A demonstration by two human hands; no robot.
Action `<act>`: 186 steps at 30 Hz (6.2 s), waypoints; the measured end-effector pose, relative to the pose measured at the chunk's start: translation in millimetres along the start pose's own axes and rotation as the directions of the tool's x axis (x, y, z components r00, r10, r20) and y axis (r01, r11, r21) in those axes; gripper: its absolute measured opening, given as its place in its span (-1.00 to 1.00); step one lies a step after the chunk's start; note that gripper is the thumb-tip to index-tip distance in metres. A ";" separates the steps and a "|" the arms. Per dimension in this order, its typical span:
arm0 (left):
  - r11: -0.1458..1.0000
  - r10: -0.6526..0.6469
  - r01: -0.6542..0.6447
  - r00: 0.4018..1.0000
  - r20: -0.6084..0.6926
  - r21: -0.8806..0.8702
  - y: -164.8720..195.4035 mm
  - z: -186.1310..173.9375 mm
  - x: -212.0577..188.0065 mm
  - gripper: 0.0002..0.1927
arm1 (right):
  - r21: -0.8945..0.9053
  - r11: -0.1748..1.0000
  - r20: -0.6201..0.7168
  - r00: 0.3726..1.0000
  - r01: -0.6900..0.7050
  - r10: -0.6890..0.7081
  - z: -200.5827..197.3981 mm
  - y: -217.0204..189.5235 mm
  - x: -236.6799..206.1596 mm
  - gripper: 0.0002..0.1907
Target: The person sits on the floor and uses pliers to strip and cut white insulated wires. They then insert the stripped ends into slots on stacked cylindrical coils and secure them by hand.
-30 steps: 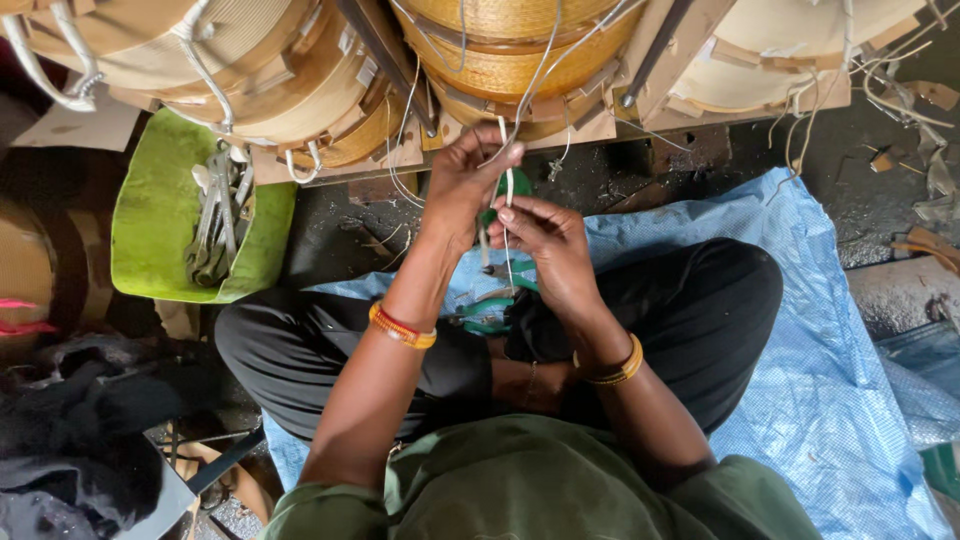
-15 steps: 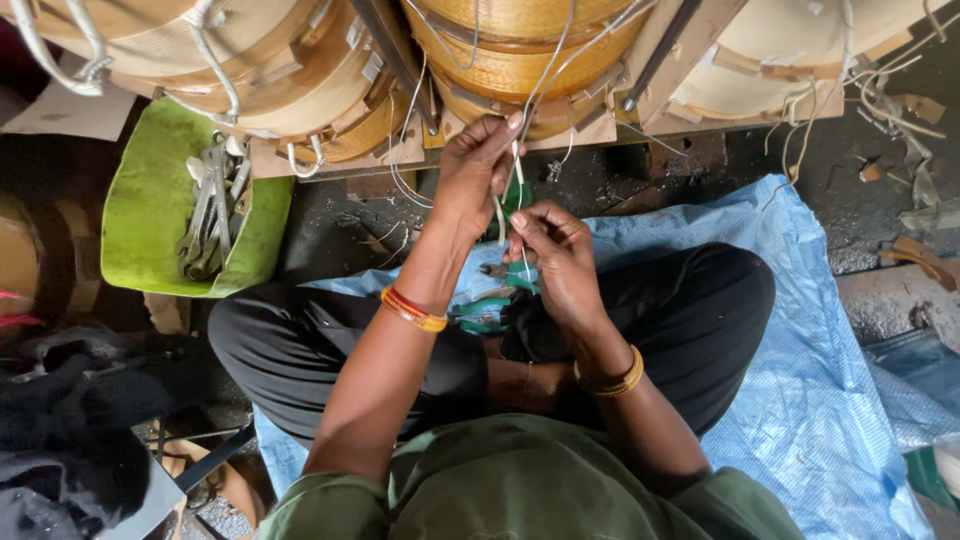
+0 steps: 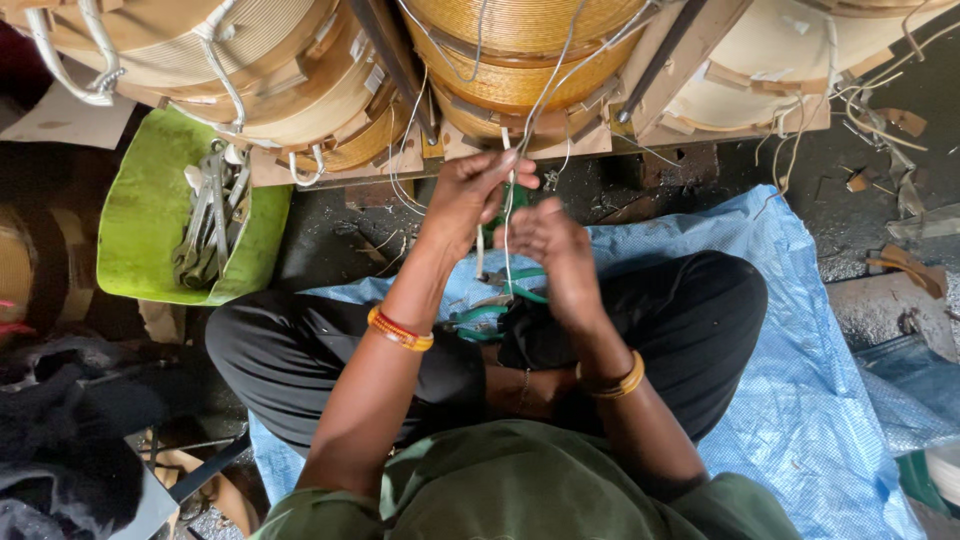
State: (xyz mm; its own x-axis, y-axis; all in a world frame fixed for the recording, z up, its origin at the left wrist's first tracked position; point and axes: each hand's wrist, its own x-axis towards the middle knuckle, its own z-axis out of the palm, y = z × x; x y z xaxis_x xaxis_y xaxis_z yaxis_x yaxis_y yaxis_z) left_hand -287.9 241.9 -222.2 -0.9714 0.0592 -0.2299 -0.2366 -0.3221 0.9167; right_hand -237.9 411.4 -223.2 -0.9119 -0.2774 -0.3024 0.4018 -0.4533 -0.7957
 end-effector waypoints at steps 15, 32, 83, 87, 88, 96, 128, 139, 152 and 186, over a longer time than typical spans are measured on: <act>0.988 -0.144 0.142 0.989 -0.030 -0.057 -55.1 -4.8 -21.3 -0.69 | -0.259 0.926 0.068 0.961 0.276 -0.267 -28.4 -6.8 -4.0 -0.80; 0.982 0.071 -0.100 0.981 0.179 0.162 -111.6 41.6 -39.4 -0.33 | -0.821 0.488 0.048 0.888 0.296 -0.457 -47.2 40.8 -30.7 -0.77; 0.964 0.094 -0.059 0.988 0.124 -0.259 -62.0 43.9 -3.5 -0.70 | -0.542 0.807 -0.049 0.949 0.237 -0.312 -24.2 -26.6 -37.4 -0.78; 0.964 0.046 0.010 0.979 0.200 -0.267 -49.0 41.7 -6.3 -0.66 | -0.445 0.841 -0.034 0.933 0.307 -0.359 -17.1 -32.0 -18.9 -0.82; 0.957 0.010 0.058 0.973 0.232 -0.286 -46.1 39.9 -5.9 -0.65 | -0.420 0.846 -0.028 0.927 0.330 -0.375 -15.1 -33.9 -12.4 -0.82; 0.945 0.065 0.024 0.964 0.258 -0.327 -51.3 26.5 26.0 -0.67 | -0.382 0.854 0.002 0.924 0.354 -0.383 -6.4 -50.0 12.1 -0.89; 0.892 -0.061 0.183 0.955 0.291 -0.413 -30.6 32.7 7.0 -0.57 | -0.356 0.913 -0.003 0.977 0.199 -0.214 8.9 -46.5 4.1 -0.72; 0.938 -0.084 0.145 0.976 0.200 -0.315 -26.4 15.5 36.4 -0.71 | -0.259 0.941 -0.001 0.975 0.216 -0.224 -8.8 -37.9 20.4 -0.76; 0.918 0.390 -0.231 0.670 0.631 -0.323 101.9 14.0 -40.1 -0.45 | -0.122 0.987 0.022 0.994 0.104 -0.102 -34.6 -20.1 38.8 -0.77; 0.144 0.383 -0.144 0.920 0.079 0.979 66.7 73.2 1.3 -0.78 | 0.091 0.989 0.031 0.992 0.116 -0.119 -23.9 -15.6 71.2 -0.85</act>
State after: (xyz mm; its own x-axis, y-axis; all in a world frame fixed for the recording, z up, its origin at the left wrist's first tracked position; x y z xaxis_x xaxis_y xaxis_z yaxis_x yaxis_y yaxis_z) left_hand -306.4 289.7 -137.4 -0.9863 0.0055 0.1651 0.0860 0.8701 0.4853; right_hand -311.1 418.9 -244.9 -0.9502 -0.2477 -0.1892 0.2995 -0.5575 -0.7743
